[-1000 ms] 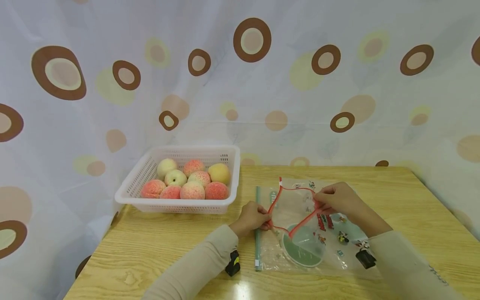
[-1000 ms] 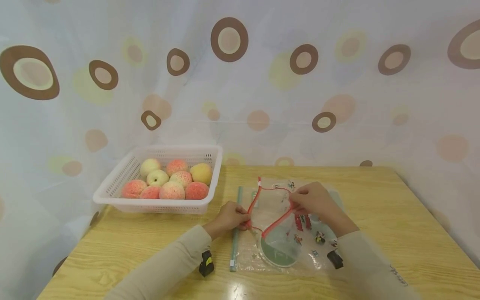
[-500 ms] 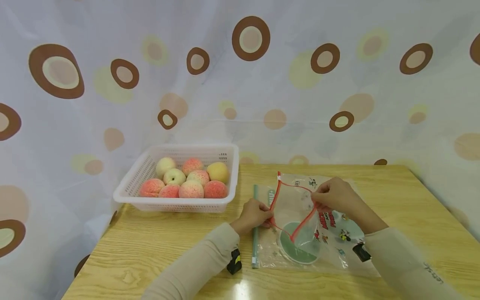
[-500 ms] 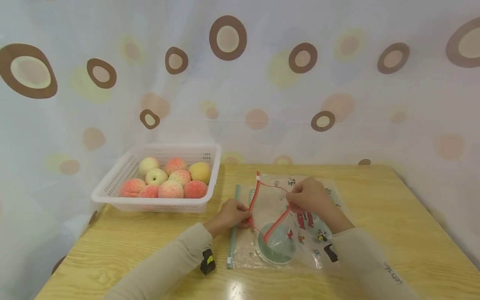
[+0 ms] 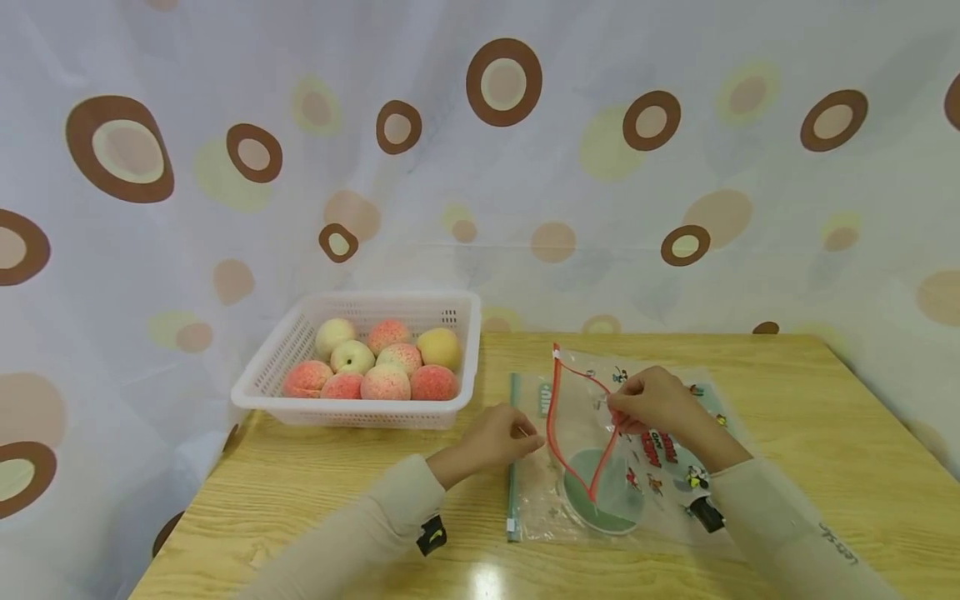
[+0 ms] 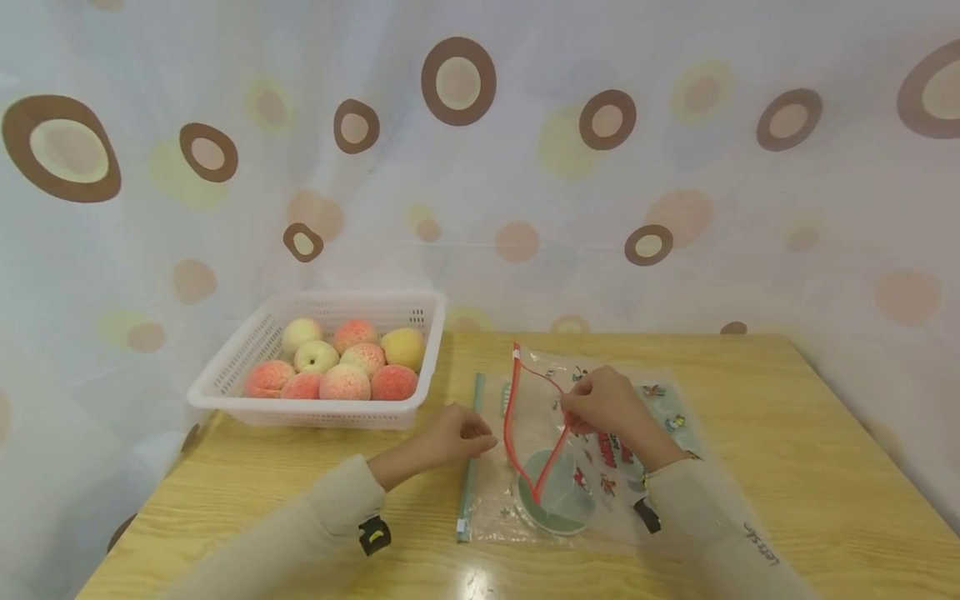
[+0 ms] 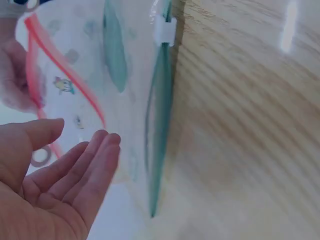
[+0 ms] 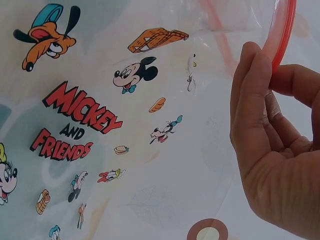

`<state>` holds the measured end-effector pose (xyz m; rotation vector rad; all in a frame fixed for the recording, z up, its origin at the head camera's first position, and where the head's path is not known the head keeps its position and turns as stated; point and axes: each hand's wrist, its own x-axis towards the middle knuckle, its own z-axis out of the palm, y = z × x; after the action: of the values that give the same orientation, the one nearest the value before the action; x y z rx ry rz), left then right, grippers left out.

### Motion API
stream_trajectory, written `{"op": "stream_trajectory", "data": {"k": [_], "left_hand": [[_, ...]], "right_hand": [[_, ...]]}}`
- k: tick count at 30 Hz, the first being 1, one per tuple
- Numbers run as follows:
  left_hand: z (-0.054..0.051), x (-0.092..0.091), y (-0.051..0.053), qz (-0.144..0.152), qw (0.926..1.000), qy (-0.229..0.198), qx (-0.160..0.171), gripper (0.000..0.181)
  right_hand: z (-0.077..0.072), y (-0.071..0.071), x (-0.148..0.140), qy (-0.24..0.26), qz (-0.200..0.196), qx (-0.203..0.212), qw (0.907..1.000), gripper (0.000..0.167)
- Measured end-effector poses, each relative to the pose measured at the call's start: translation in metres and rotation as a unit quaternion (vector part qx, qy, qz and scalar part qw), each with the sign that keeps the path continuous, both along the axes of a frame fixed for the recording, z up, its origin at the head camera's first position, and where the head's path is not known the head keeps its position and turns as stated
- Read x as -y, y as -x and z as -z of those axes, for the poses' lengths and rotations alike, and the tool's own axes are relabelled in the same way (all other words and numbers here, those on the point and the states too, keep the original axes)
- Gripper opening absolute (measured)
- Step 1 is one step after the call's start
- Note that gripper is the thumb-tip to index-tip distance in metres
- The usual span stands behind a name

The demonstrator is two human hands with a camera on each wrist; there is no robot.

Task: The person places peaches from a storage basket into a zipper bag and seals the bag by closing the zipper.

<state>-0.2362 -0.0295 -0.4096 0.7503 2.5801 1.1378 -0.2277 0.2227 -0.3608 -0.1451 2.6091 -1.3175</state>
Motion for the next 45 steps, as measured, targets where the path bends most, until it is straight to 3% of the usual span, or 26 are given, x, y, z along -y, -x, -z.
{"op": "stream_trajectory", "data": {"k": [4,8,14,19,25,33,39,43,45], "left_hand": [[-0.027,0.015,-0.010,0.028,0.9978,0.037,-0.047,0.026],[-0.056,0.032,-0.013,0.028,0.9959,0.051,-0.070,0.027],[-0.095,0.059,-0.003,-0.006,0.9940,0.066,-0.088,0.031],[-0.111,0.084,0.014,-0.044,0.9842,0.110,-0.132,0.033],[-0.108,0.112,0.033,-0.088,0.9742,0.149,-0.144,0.041],[-0.083,0.141,0.050,-0.136,0.9647,0.189,-0.122,0.051],[-0.065,0.153,0.058,-0.133,0.9622,0.218,-0.096,0.058],[-0.059,0.157,0.061,-0.115,0.9661,0.218,-0.076,0.060],[-0.058,0.158,0.062,-0.101,0.9647,0.230,-0.078,0.060]], "right_hand": [[-0.001,0.001,0.000,-0.002,-0.002,0.001,1.0000,0.025],[-0.002,0.001,0.001,0.009,-0.005,0.007,0.9999,0.024],[-0.001,0.000,0.000,0.019,-0.012,0.003,0.9997,0.025],[0.002,0.001,-0.002,0.020,-0.017,0.003,0.9996,0.025],[0.001,-0.001,-0.001,0.016,-0.020,0.003,0.9997,0.025],[0.005,0.001,-0.001,0.014,-0.008,0.008,0.9998,0.024],[0.005,-0.001,0.000,0.019,-0.009,0.007,0.9998,0.024],[0.004,-0.002,0.001,0.017,-0.008,0.006,0.9998,0.023],[0.005,-0.001,0.002,0.015,-0.007,0.006,0.9998,0.023]]}}
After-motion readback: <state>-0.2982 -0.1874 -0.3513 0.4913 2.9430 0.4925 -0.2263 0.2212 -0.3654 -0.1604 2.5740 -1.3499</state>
